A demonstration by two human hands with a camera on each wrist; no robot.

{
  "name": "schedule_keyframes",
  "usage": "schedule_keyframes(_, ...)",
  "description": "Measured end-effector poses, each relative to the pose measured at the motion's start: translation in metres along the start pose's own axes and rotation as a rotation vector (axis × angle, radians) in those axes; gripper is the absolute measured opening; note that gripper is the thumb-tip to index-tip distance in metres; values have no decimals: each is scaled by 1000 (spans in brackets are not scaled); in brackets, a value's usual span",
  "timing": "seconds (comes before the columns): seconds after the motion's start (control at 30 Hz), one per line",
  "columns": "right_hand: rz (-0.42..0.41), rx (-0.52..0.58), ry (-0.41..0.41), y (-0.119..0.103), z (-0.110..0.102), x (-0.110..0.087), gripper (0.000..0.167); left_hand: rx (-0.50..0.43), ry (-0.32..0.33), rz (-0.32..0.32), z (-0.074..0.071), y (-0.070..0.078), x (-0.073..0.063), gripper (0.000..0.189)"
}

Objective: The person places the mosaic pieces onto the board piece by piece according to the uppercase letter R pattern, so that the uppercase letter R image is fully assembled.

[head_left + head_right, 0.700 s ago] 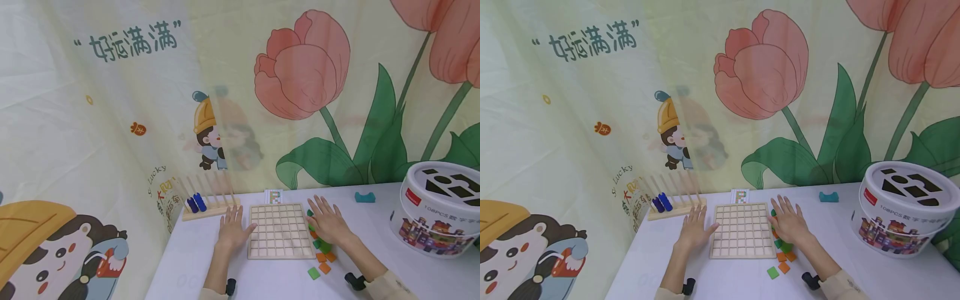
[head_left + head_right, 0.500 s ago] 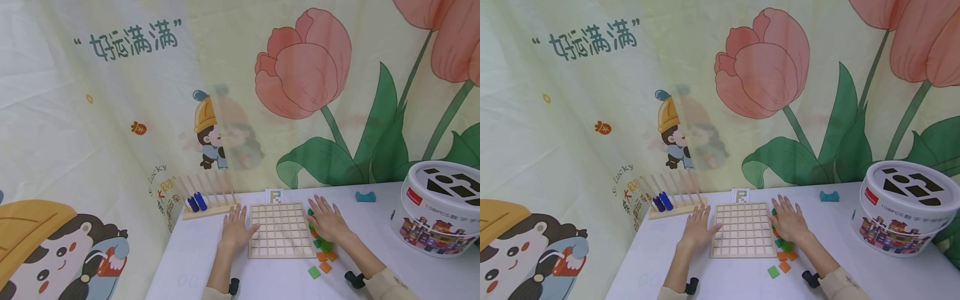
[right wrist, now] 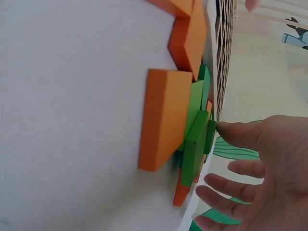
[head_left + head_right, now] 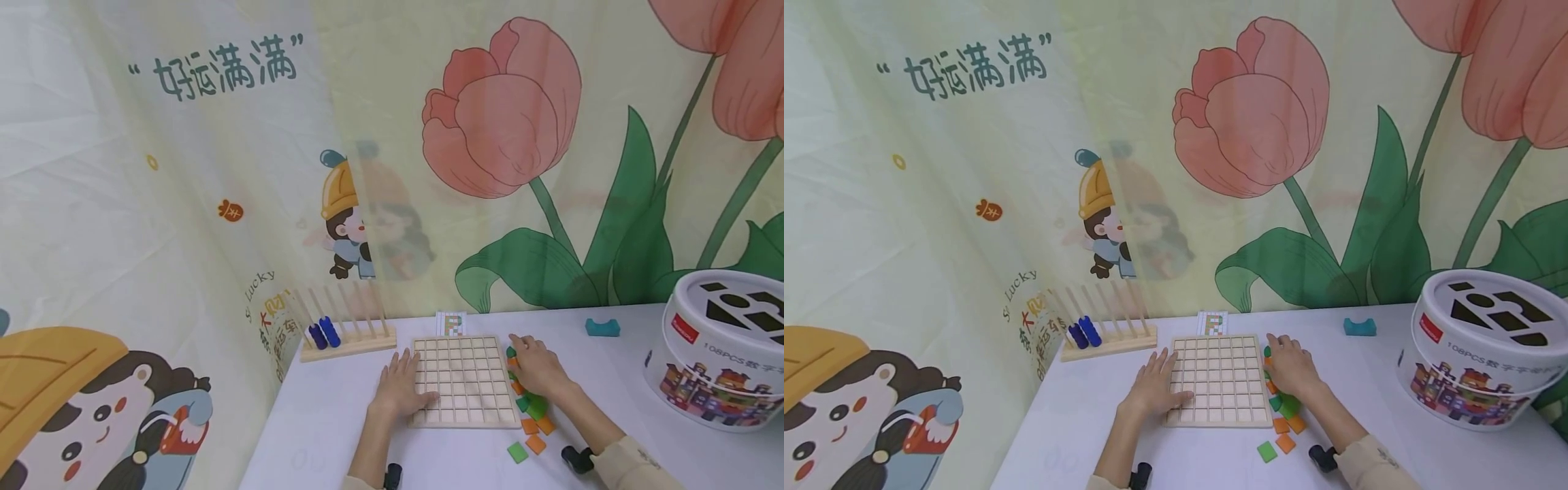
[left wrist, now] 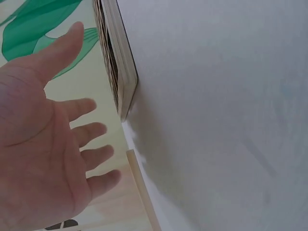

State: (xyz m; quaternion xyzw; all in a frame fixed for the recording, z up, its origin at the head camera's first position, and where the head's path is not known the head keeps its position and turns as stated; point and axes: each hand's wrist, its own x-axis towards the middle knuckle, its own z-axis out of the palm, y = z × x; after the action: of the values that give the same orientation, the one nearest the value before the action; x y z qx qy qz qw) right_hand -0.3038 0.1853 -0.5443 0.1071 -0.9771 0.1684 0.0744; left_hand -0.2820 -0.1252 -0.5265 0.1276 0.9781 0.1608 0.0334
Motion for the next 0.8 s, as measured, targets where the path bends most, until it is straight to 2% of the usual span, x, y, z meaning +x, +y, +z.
schedule_keyframes(0.2,50,38,-3,1,-3,8,61,26,-105,-11,-8,5,-6,95)
schedule_keyframes(0.4,102,147,-27,1,-8,13,56,46,-122,-18,-10,8,-10,98)
schedule_keyframes(0.53,128,183,-39,-1,-9,13,52,56,-135,-4,-10,7,-13,107)
schedule_keyframes(0.8,105,244,22,0,-7,13,39,65,-150,19,-13,7,-16,121)
